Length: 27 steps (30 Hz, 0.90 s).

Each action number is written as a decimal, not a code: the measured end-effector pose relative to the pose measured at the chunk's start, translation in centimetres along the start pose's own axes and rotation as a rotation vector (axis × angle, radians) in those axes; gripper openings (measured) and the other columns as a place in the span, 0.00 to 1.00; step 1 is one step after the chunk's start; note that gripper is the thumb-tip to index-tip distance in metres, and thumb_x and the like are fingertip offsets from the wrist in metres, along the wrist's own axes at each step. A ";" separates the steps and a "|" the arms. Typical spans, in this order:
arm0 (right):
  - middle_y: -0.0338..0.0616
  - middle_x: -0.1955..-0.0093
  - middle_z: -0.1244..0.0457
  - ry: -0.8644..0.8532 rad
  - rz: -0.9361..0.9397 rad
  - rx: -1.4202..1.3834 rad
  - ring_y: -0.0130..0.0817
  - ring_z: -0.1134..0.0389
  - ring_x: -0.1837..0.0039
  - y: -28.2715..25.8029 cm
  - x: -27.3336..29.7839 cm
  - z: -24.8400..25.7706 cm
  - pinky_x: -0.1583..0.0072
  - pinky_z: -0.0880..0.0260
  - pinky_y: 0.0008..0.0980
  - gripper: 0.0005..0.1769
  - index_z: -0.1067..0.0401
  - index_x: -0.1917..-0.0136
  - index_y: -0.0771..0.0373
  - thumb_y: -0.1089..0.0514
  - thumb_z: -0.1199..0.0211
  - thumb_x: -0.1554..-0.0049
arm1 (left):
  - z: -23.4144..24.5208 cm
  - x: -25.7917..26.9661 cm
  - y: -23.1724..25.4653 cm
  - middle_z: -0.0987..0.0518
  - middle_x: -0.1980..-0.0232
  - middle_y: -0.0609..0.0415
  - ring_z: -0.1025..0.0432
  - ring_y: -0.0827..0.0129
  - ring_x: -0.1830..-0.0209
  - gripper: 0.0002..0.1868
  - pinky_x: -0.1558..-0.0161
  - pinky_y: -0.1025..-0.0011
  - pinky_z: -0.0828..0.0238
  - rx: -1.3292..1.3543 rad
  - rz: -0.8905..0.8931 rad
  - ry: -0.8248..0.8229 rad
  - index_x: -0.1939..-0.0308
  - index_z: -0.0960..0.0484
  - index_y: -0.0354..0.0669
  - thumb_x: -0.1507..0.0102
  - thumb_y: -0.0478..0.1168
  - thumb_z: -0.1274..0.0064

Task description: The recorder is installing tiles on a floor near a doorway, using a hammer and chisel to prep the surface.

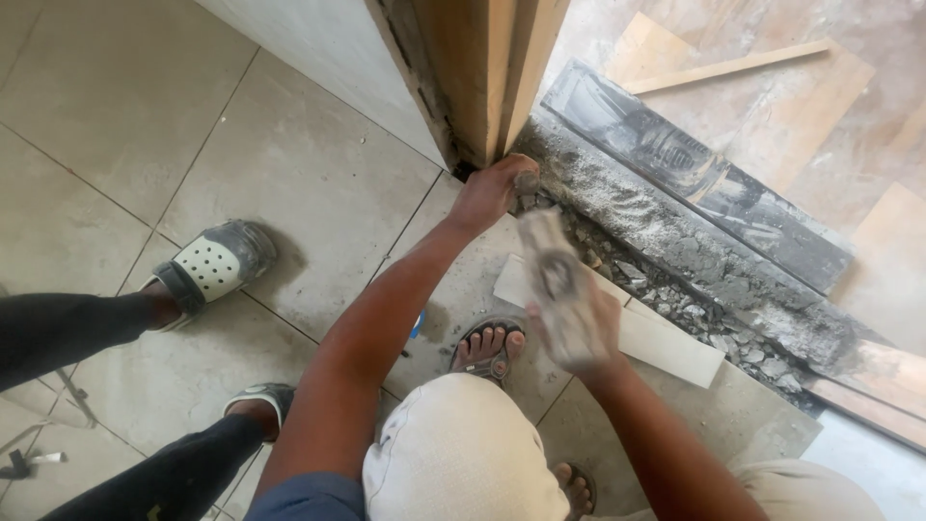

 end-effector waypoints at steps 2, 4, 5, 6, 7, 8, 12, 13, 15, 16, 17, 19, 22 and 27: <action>0.55 0.49 0.31 0.064 -0.040 -0.016 0.39 0.27 0.58 0.9 -0.6 -0.2 0.64 0.24 0.31 0.20 0.33 0.38 0.67 0.50 0.39 0.35 | -0.4 -0.1 -0.6 0.20 0.40 0.59 0.22 0.56 0.45 0.17 0.44 0.61 0.23 -0.007 -0.014 -0.014 0.44 0.24 0.51 0.34 0.29 0.53; 0.55 0.50 0.31 0.128 -0.081 -0.029 0.39 0.26 0.55 1.8 -2.1 0.1 0.62 0.25 0.31 0.20 0.33 0.38 0.67 0.50 0.38 0.34 | -1.0 -0.3 -1.3 0.20 0.40 0.59 0.21 0.57 0.46 0.15 0.44 0.61 0.23 -0.012 -0.030 -0.029 0.43 0.24 0.51 0.32 0.30 0.53; 0.55 0.53 0.30 0.019 -0.144 -0.049 0.42 0.27 0.56 2.3 -3.4 0.1 0.59 0.26 0.36 0.21 0.32 0.39 0.68 0.49 0.37 0.36 | -1.4 -0.5 -1.7 0.21 0.40 0.57 0.22 0.57 0.45 0.15 0.45 0.62 0.23 -0.024 -0.065 0.003 0.42 0.25 0.50 0.32 0.32 0.51; 0.56 0.56 0.30 -0.089 -0.206 -0.069 0.45 0.27 0.57 2.8 -4.8 -0.1 0.57 0.27 0.41 0.23 0.31 0.39 0.69 0.48 0.36 0.37 | -1.7 -0.7 -2.2 0.22 0.40 0.55 0.23 0.57 0.45 0.14 0.45 0.62 0.23 -0.039 -0.101 0.035 0.42 0.26 0.49 0.32 0.34 0.49; 0.56 0.56 0.30 -0.088 -0.202 -0.070 0.45 0.27 0.57 2.3 -5.1 0.5 0.57 0.27 0.41 0.23 0.31 0.39 0.69 0.48 0.36 0.37 | -1.2 -0.6 -1.4 0.22 0.40 0.55 0.23 0.57 0.45 0.14 0.45 0.62 0.23 -0.041 -0.101 0.038 0.42 0.26 0.49 0.32 0.34 0.49; 0.56 0.58 0.30 -0.122 -0.239 -0.101 0.44 0.27 0.57 1.9 -5.4 0.9 0.56 0.28 0.42 0.24 0.31 0.39 0.69 0.48 0.36 0.38 | -0.8 -0.5 -0.7 0.21 0.41 0.55 0.22 0.57 0.46 0.15 0.46 0.62 0.23 -0.049 -0.084 0.008 0.43 0.25 0.49 0.34 0.33 0.48; 0.53 0.62 0.30 -0.109 -0.314 -0.292 0.37 0.26 0.62 -1.1 -5.0 4.2 0.58 0.27 0.40 0.26 0.32 0.36 0.71 0.49 0.38 0.40 | -0.1 -0.5 0.1 0.19 0.42 0.55 0.22 0.58 0.47 0.14 0.46 0.64 0.21 0.040 -0.065 -0.030 0.44 0.22 0.50 0.32 0.31 0.50; 0.53 0.62 0.30 -0.103 -0.308 -0.289 0.37 0.26 0.62 -0.2 -4.5 3.5 0.58 0.27 0.40 0.26 0.32 0.36 0.71 0.49 0.38 0.40 | 0.2 -1.0 0.3 0.19 0.42 0.55 0.22 0.58 0.47 0.14 0.46 0.64 0.21 0.039 -0.072 -0.025 0.44 0.22 0.50 0.32 0.31 0.50; 0.47 0.62 0.32 0.110 -0.074 -0.549 0.32 0.27 0.62 0.8 -2.9 2.6 0.61 0.24 0.33 0.17 0.30 0.40 0.66 0.51 0.41 0.35 | 0.3 -1.0 0.3 0.18 0.44 0.56 0.22 0.57 0.48 0.13 0.47 0.62 0.24 -0.032 -0.006 -0.100 0.44 0.22 0.51 0.31 0.31 0.52; 0.47 0.62 0.32 0.109 -0.068 -0.552 0.32 0.27 0.62 1.6 -3.2 1.8 0.61 0.24 0.33 0.17 0.30 0.40 0.66 0.51 0.41 0.35 | -0.1 -0.9 -0.5 0.18 0.44 0.56 0.22 0.57 0.48 0.13 0.47 0.62 0.24 -0.036 -0.005 -0.094 0.44 0.22 0.51 0.31 0.31 0.52; 0.45 0.61 0.32 0.211 0.077 -0.576 0.31 0.28 0.62 2.0 -3.4 1.5 0.61 0.23 0.30 0.14 0.29 0.43 0.65 0.52 0.41 0.32 | -0.2 -0.9 -0.9 0.19 0.43 0.53 0.23 0.55 0.47 0.17 0.47 0.61 0.24 -0.013 -0.109 -0.013 0.44 0.22 0.48 0.35 0.29 0.52; 0.43 0.60 0.33 0.319 0.222 -0.595 0.30 0.29 0.61 2.3 -4.5 1.4 0.62 0.23 0.27 0.12 0.29 0.45 0.64 0.52 0.42 0.29 | 0.0 -1.1 -0.8 0.21 0.42 0.51 0.24 0.52 0.47 0.20 0.47 0.61 0.25 0.010 -0.220 0.062 0.44 0.23 0.46 0.39 0.26 0.52; 0.43 0.64 0.33 0.044 -0.118 -0.415 0.30 0.30 0.67 1.6 -6.9 2.3 0.64 0.27 0.27 0.17 0.31 0.43 0.68 0.50 0.43 0.33 | 0.2 -1.3 -0.4 0.18 0.45 0.53 0.22 0.56 0.48 0.14 0.47 0.62 0.24 0.023 -0.043 -0.069 0.44 0.22 0.49 0.31 0.29 0.51; 0.42 0.73 0.35 -0.136 -0.456 -0.427 0.29 0.32 0.72 1.2 -6.6 5.1 0.68 0.32 0.31 0.17 0.29 0.52 0.67 0.49 0.43 0.36 | -1.1 -1.8 -2.6 0.20 0.40 0.49 0.24 0.54 0.42 0.22 0.43 0.63 0.24 0.026 -0.129 0.037 0.41 0.23 0.48 0.38 0.27 0.49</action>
Point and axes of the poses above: each hand's wrist, its own x-axis away from the middle knuckle, its own z-axis out of the back of the hand, y = z × x, the point moved 3 cm from there along -x, towards the middle knuckle
